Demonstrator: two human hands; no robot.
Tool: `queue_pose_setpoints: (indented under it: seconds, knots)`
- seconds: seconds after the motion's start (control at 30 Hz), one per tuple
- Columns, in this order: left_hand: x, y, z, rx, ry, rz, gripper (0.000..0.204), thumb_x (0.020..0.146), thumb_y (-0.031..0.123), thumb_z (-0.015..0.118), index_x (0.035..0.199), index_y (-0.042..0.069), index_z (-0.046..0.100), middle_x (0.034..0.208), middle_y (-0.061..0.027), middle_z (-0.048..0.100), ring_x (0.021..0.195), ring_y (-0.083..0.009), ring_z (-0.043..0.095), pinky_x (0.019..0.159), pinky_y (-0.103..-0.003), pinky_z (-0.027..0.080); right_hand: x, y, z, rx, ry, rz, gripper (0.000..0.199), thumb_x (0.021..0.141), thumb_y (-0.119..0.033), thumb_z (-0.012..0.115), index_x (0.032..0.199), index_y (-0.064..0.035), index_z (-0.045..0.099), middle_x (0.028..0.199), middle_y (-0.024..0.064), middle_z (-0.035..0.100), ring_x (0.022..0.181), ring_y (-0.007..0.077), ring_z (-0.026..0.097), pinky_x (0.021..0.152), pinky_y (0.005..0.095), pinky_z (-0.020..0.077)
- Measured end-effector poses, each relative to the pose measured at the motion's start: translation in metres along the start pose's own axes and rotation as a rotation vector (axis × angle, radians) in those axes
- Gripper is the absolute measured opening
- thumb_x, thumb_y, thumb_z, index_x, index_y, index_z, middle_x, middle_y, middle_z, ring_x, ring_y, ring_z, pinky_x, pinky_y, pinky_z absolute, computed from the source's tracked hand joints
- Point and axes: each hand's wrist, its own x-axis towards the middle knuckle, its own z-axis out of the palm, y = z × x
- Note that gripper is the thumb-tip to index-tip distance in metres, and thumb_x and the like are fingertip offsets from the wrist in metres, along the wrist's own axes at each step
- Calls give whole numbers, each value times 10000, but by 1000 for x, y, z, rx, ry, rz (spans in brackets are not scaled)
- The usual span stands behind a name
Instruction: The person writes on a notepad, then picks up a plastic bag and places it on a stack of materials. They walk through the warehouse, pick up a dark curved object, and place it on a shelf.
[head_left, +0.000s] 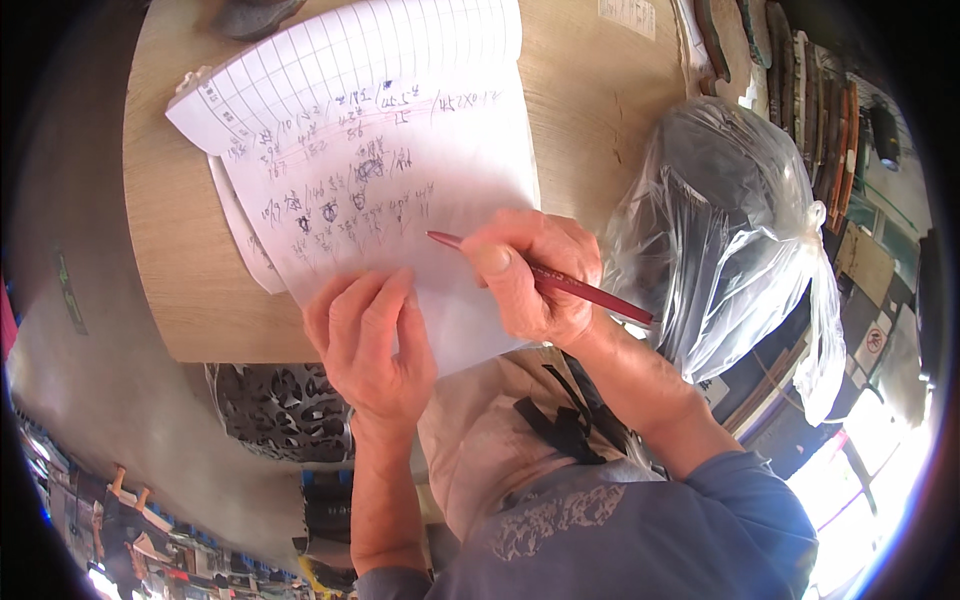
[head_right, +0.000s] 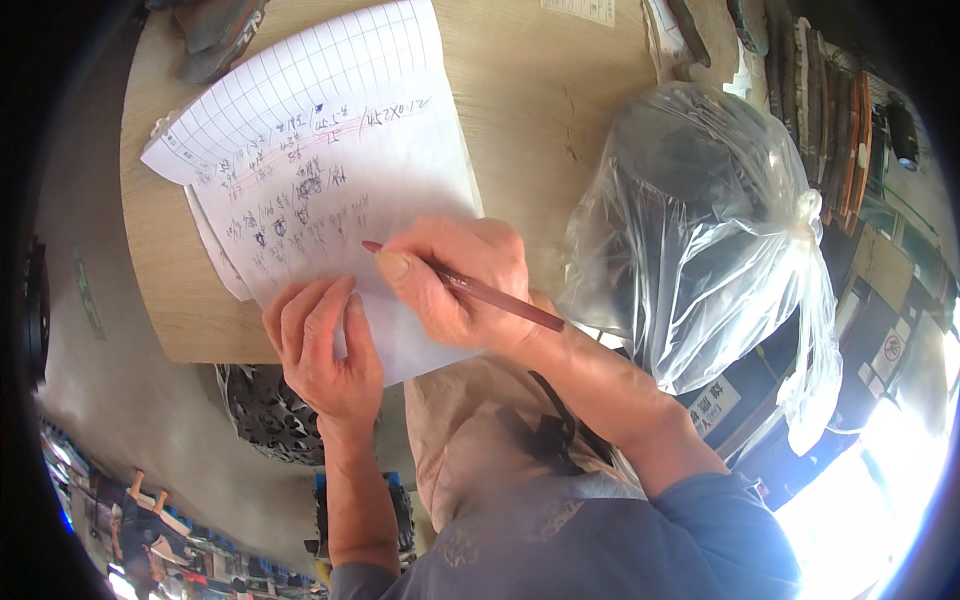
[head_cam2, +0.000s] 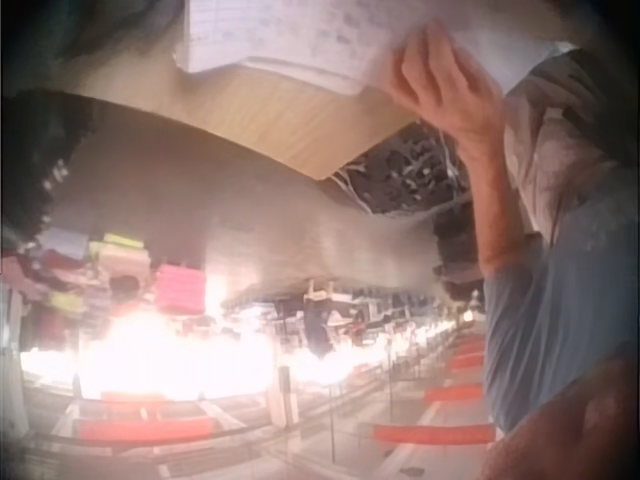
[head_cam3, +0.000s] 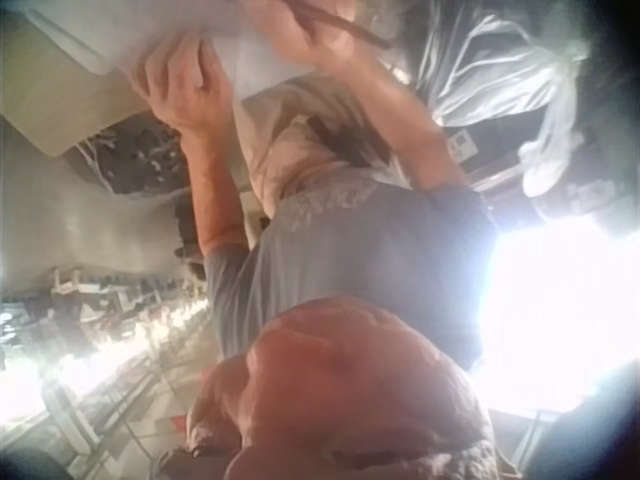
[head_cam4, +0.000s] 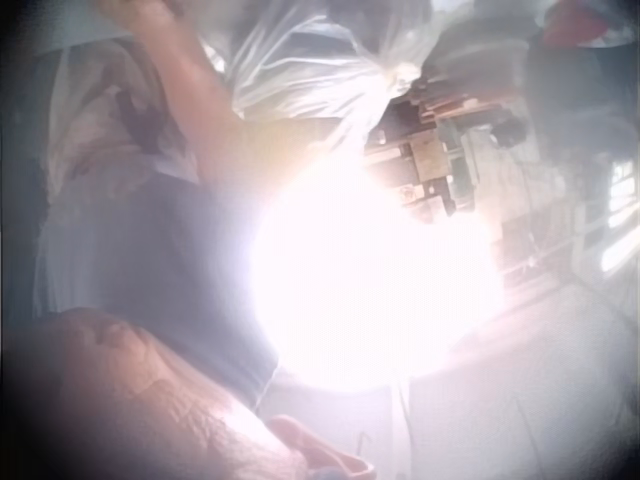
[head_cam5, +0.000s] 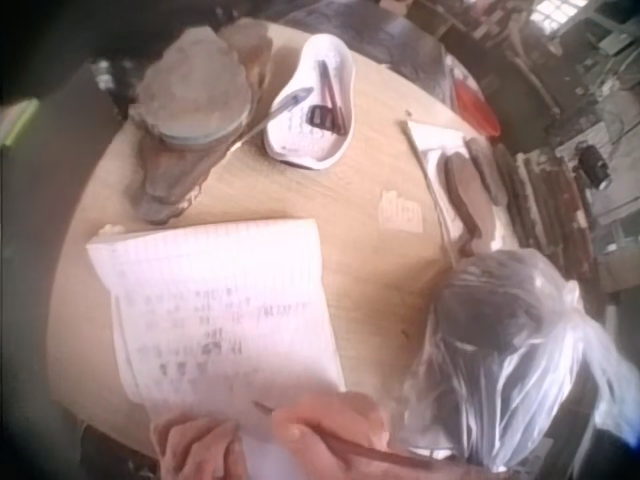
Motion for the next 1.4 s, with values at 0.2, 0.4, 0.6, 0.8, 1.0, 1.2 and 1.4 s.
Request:
queue_pose_setpoints:
  seconds: [0.2,0.4,0.6,0.8,1.0,1.2,1.4]
  knots:
    - [0,-1,3,3,24,13,297,820,-35,747,1091,84,741,1100,-51,679,1026,-303,617,900,-420,481,-2,9,10,68,88,-3,118,1026,-115,609,923,-57,605,610,9,589,486,113,535,444,276,425]
    - [1,-2,3,3,16,15,301,823,-38,748,1097,87,743,1098,-46,679,1022,-292,616,904,-420,479,-1,10,9,2,64,-20,72,994,-59,637,927,-53,612,604,3,591,488,119,548,434,281,427]
    - [1,-2,3,0,10,14,288,834,-36,746,1097,82,743,1096,-45,678,1017,-289,615,910,-416,474,-3,15,11,-93,81,-117,70,940,-13,686,969,-53,636,767,31,664,528,141,584,432,279,439]
    - [1,-2,3,5,16,20,278,837,-32,749,1092,80,745,1096,-45,681,1014,-289,613,911,-415,472,-8,20,9,-398,31,-285,302,809,49,726,1078,-72,667,853,21,642,573,151,590,426,269,435]
    - [1,-2,3,10,6,12,272,842,-38,744,1089,76,745,1099,-49,687,1009,-288,613,908,-412,472,-4,18,8,-352,1,-254,247,824,54,672,1042,-59,638,757,29,612,536,148,574,425,256,423]
    - [1,-3,2,-5,-3,11,250,854,-38,727,1080,66,746,1097,-53,692,1012,-293,610,905,-411,472,-3,2,19,55,302,253,107,1004,-75,601,917,-12,600,619,52,609,486,129,556,462,276,461]
    - [3,0,-3,-49,-27,-10,238,864,-32,716,1087,49,737,1088,-74,693,1015,-303,612,903,-419,477,-6,0,7,336,268,353,170,1085,-158,526,1004,-25,594,646,39,628,531,115,570,513,283,485]
